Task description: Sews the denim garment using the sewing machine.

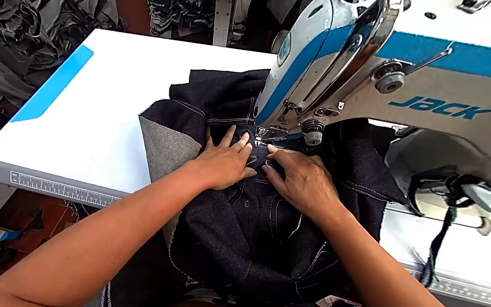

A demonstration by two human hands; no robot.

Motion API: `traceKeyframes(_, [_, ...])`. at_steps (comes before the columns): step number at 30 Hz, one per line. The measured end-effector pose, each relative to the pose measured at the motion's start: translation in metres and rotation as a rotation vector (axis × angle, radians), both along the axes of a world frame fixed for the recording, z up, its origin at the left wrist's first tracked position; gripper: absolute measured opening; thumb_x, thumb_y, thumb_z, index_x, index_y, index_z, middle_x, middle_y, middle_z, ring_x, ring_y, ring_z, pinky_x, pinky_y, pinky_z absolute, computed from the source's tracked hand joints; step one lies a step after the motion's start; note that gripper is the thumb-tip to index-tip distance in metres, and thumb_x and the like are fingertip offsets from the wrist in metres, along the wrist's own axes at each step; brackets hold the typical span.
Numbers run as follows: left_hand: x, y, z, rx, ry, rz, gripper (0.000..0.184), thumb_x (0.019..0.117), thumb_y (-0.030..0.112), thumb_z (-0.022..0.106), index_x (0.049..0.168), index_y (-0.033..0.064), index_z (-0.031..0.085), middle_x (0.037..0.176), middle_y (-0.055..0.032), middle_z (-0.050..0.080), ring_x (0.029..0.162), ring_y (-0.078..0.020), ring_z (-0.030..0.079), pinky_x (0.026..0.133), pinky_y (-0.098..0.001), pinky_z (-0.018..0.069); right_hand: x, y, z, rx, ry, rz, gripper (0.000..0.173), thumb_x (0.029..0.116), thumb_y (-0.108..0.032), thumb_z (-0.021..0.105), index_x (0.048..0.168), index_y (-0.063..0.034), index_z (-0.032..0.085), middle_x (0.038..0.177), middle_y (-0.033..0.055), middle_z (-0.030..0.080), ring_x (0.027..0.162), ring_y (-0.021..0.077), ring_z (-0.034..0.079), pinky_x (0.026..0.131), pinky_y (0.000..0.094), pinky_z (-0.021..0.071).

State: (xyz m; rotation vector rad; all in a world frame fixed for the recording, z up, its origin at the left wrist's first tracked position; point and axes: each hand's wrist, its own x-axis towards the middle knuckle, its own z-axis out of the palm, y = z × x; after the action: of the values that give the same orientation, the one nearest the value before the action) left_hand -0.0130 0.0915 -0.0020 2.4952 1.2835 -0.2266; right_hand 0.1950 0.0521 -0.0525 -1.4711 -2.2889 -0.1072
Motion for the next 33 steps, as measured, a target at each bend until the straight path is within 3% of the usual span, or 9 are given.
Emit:
traceKeyframes(7, [-0.001,-0.003,-0.007,0.039,-0.048,0.001,0.069,0.1077,0.054,0.039,0.159,0.0066,0.037,0.171,-0.0107,0.021,0.159,-0.0410,0.004,0.112,-0.0825,-0.0001,0.004,0.002,-0.002,-0.020,0.034,0.016,0.040,0.1045,-0.033,0.050,0.122,-0.0030,0.070,0.127,0.0148,0.071,0.117,0.0351,0.068,0.093,0.0587,0.0483])
traceKeyframes(10, [-0.011,-0.011,-0.030,0.359,-0.248,-0.081,0.054,0.1058,0.047,0.049,0.137,0.0046,0.061,0.156,-0.0157,0.047,0.153,-0.0417,0.029,0.113,-0.0796,0.0163,0.005,0.002,-0.004,0.003,0.031,0.040,0.040,0.1050,-0.032,0.049,0.121,-0.0026,0.070,0.129,0.0148,0.070,0.119,0.0345,0.067,0.094,0.0573,0.0483])
traceKeyframes(12, [-0.014,-0.014,-0.042,0.603,-0.374,-0.133,0.038,0.1005,0.040,0.060,0.116,0.0073,0.071,0.129,-0.0134,0.065,0.132,-0.0377,0.054,0.107,-0.0707,0.0347,0.006,0.002,-0.006,0.055,0.036,0.100,0.036,0.1047,-0.030,0.050,0.117,-0.0029,0.071,0.129,0.0142,0.071,0.121,0.0333,0.067,0.098,0.0548,0.0489])
traceKeyframes(14, [-0.011,-0.019,-0.039,0.598,-0.372,-0.086,0.036,0.0976,0.040,0.065,0.110,0.0064,0.072,0.111,-0.0137,0.067,0.114,-0.0357,0.062,0.099,-0.0605,0.0414,0.008,0.000,-0.008,0.105,0.056,0.210,0.030,0.1039,-0.022,0.052,0.113,-0.0033,0.073,0.127,0.0126,0.072,0.125,0.0317,0.065,0.105,0.0507,0.0485])
traceKeyframes(16, [-0.005,-0.026,-0.028,0.439,-0.322,0.020,0.034,0.0974,0.036,0.067,0.110,0.0046,0.070,0.108,-0.0155,0.065,0.110,-0.0368,0.060,0.095,-0.0567,0.0419,0.010,0.000,-0.009,0.107,0.082,0.290,0.027,0.1030,-0.016,0.053,0.109,-0.0020,0.075,0.125,0.0124,0.073,0.124,0.0309,0.066,0.108,0.0454,0.0495])
traceKeyframes(19, [0.009,-0.027,-0.004,0.170,-0.190,0.171,0.037,0.1008,0.039,0.064,0.117,0.0056,0.068,0.115,-0.0154,0.062,0.118,-0.0368,0.054,0.096,-0.0571,0.0396,0.010,0.001,-0.009,0.090,0.117,0.299,0.027,0.1024,-0.017,0.053,0.106,-0.0018,0.076,0.122,0.0122,0.074,0.120,0.0291,0.069,0.105,0.0424,0.0519])
traceKeyframes(23, [0.023,-0.017,0.009,-0.014,-0.085,0.256,0.041,0.1024,0.045,0.059,0.116,0.0080,0.071,0.122,-0.0147,0.060,0.129,-0.0379,0.048,0.102,-0.0654,0.0339,0.007,0.000,-0.008,0.093,0.135,0.269,0.025,0.1014,-0.014,0.054,0.103,-0.0015,0.076,0.120,0.0122,0.075,0.117,0.0289,0.070,0.104,0.0430,0.0531])
traceKeyframes(28, [-0.001,-0.013,-0.008,-0.010,-0.388,0.138,0.030,0.0996,0.024,0.055,0.080,0.0048,0.067,0.093,-0.0121,0.061,0.112,-0.0344,0.053,0.095,-0.0612,0.0323,0.009,0.003,-0.010,0.102,0.149,0.275,0.027,0.1017,-0.016,0.053,0.103,-0.0017,0.075,0.120,0.0116,0.075,0.117,0.0280,0.070,0.104,0.0433,0.0527])
traceKeyframes(33, [0.003,-0.024,-0.011,0.116,-0.356,0.217,0.028,0.1025,0.019,0.052,0.086,0.0025,0.066,0.093,-0.0133,0.064,0.110,-0.0336,0.056,0.095,-0.0554,0.0362,0.009,0.004,-0.012,0.108,0.149,0.272,0.028,0.1021,-0.018,0.053,0.111,-0.0033,0.074,0.120,0.0116,0.075,0.116,0.0281,0.071,0.103,0.0457,0.0526])
